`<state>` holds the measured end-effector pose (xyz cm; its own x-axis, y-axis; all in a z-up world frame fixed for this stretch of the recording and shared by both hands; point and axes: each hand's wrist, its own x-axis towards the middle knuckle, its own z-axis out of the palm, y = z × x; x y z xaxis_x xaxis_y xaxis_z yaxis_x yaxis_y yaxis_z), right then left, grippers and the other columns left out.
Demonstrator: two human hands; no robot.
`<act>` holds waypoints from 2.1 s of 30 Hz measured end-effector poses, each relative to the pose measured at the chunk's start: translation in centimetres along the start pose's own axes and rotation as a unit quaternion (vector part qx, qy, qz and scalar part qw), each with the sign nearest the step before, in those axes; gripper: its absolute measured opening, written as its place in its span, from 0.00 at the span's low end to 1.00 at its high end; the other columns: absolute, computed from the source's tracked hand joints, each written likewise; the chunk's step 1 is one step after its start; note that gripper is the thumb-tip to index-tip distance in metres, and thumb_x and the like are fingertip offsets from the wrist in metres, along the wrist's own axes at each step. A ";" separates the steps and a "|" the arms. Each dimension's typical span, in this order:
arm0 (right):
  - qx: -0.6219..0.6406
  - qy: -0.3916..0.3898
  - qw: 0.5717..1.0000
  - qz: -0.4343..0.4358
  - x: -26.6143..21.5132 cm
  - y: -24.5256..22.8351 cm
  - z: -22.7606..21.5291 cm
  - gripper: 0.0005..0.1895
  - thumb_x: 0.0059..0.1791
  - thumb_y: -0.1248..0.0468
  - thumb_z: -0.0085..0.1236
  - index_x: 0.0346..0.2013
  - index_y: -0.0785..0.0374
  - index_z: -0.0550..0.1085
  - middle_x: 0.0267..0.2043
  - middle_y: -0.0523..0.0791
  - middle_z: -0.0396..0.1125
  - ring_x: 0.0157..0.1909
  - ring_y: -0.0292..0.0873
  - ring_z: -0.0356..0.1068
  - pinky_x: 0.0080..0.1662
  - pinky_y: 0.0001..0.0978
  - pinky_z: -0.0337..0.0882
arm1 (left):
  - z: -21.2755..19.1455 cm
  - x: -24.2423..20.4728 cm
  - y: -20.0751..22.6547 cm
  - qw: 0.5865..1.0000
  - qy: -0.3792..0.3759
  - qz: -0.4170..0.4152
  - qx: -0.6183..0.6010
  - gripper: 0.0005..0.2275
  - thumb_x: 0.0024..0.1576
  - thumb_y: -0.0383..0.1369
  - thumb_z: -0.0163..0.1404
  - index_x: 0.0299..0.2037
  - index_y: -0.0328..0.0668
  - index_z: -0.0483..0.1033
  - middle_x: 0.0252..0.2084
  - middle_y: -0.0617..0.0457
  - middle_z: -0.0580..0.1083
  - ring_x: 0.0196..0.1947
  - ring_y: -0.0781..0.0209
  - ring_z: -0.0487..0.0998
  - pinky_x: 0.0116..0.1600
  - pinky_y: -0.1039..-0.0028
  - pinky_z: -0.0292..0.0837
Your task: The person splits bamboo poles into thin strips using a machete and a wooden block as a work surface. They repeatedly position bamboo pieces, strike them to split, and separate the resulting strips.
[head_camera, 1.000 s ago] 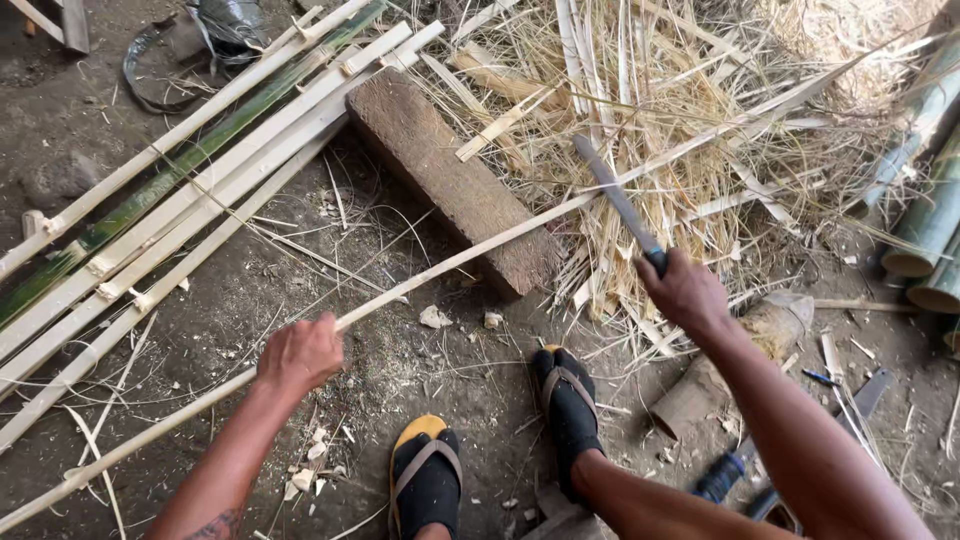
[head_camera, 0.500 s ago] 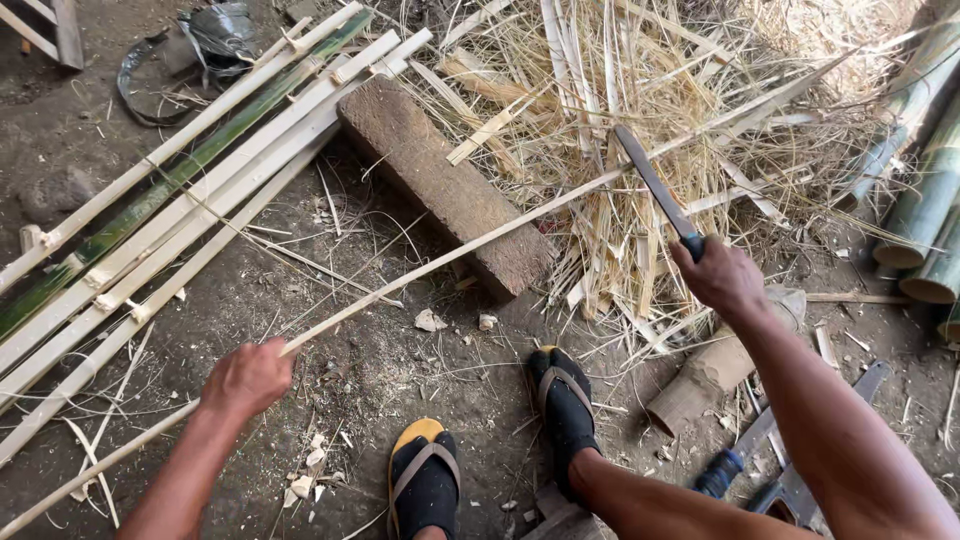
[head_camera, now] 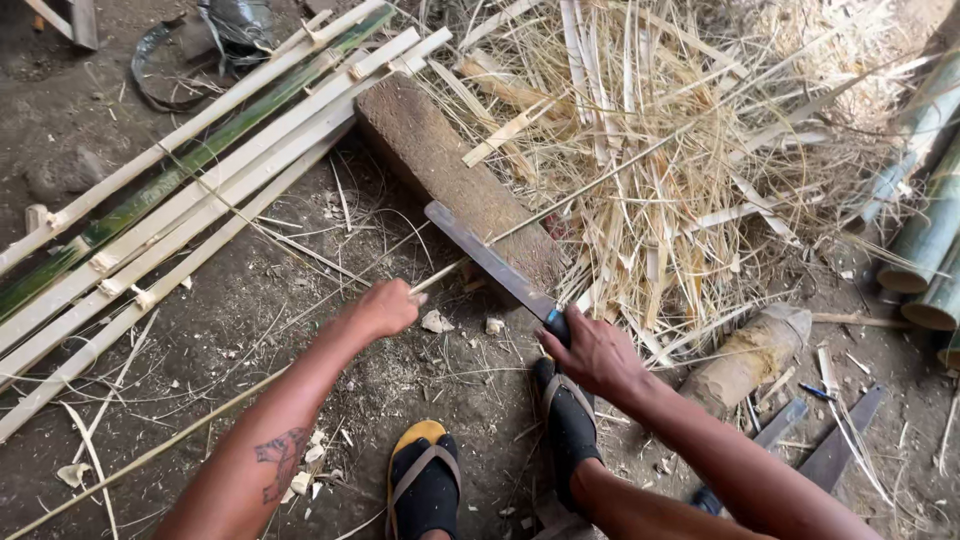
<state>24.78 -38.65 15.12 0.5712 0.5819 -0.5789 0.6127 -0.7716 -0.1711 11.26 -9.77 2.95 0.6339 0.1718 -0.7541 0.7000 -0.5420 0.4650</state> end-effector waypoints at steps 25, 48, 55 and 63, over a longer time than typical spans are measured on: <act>0.056 0.037 0.985 0.161 2.9 7.2 -6.9 0.28 0.56 0.40 0.40 0.48 0.62 0.69 0.21 0.47 0.66 0.14 0.36 0.54 0.18 0.35 0.60 | -0.3 -7.0 -13.6 0.996 -0.002 -0.079 -0.040 0.17 0.66 0.42 0.43 0.28 0.41 0.73 0.19 0.62 0.61 0.16 0.66 0.59 0.22 0.74 0.55; 0.008 0.091 0.979 0.183 4.9 9.3 -3.6 0.29 0.56 0.40 0.42 0.47 0.66 0.66 0.21 0.48 0.66 0.16 0.41 0.61 0.17 0.34 0.64 | -3.1 7.0 -3.7 0.978 0.018 0.188 -0.093 0.23 0.56 0.54 0.52 0.48 0.42 0.81 0.43 0.48 0.78 0.44 0.55 0.77 0.50 0.55 0.73; -0.034 -0.041 0.997 0.050 1.8 3.6 -0.9 0.26 0.54 0.40 0.44 0.47 0.60 0.67 0.28 0.46 0.69 0.19 0.38 0.64 0.21 0.31 0.70 | 0.8 4.5 -2.4 0.994 0.071 0.083 0.001 0.16 0.68 0.40 0.36 0.39 0.39 0.74 0.22 0.57 0.68 0.17 0.67 0.64 0.22 0.72 0.57; -0.056 0.109 0.968 0.219 3.2 12.3 -8.9 0.31 0.59 0.37 0.37 0.48 0.62 0.72 0.24 0.48 0.68 0.16 0.38 0.57 0.18 0.33 0.60 | 5.3 -8.5 -18.6 0.889 0.372 0.163 0.211 0.08 0.64 0.30 0.35 0.39 0.41 0.68 0.25 0.46 0.75 0.19 0.54 0.75 0.21 0.63 0.67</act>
<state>39.01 -43.98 18.24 0.8832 0.2557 -0.3932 0.3348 -0.9307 0.1469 -8.92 -5.50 -1.71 0.9327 0.3599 -0.0221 0.3523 -0.8963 0.2694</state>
